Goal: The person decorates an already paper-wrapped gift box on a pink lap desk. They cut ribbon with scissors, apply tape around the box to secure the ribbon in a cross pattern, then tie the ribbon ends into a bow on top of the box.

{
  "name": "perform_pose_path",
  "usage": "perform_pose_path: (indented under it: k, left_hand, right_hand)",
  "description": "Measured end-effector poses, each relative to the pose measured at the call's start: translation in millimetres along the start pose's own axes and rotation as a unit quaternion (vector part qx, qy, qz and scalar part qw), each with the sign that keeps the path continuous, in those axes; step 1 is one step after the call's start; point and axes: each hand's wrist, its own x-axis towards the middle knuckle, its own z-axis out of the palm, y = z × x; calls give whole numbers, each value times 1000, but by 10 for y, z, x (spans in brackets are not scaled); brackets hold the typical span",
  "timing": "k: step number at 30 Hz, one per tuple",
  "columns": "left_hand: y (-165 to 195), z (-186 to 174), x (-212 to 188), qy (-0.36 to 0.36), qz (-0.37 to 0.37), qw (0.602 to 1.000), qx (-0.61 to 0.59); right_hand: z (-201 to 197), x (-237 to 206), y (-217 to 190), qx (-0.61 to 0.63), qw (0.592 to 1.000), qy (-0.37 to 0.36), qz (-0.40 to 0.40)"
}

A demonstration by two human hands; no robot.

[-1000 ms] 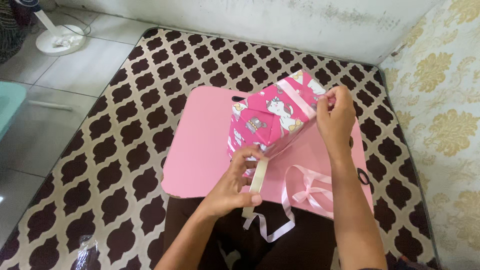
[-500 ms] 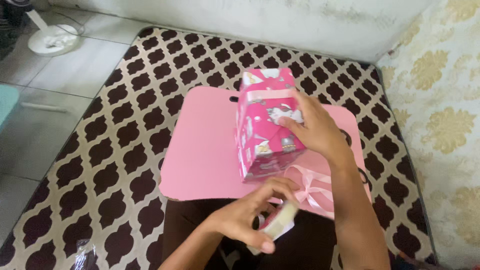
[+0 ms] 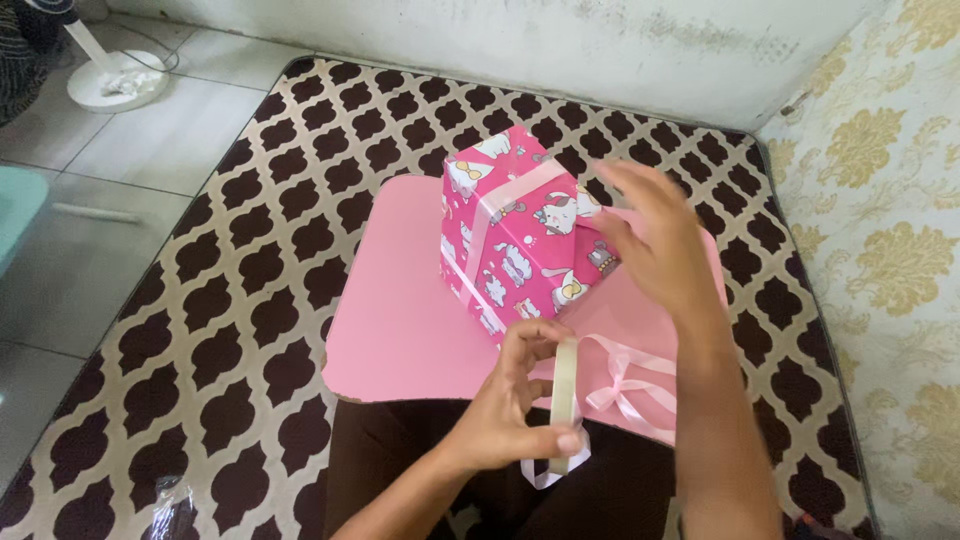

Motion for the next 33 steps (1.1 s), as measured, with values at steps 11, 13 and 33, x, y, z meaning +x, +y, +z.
perform_pose_path:
  k: [11,13,33]
  left_hand:
    - [-150,149,76,75,55,995,-41]
    - [-79,26,116,85,38,996,-6]
    - [633,-312,955,118,192,861,456]
  right_hand:
    - [604,-2030,-863,219,968,85,93]
    - [587,-2055,-857,174,980,78,61]
    - [875,-2161,-1351,269,938,182,125]
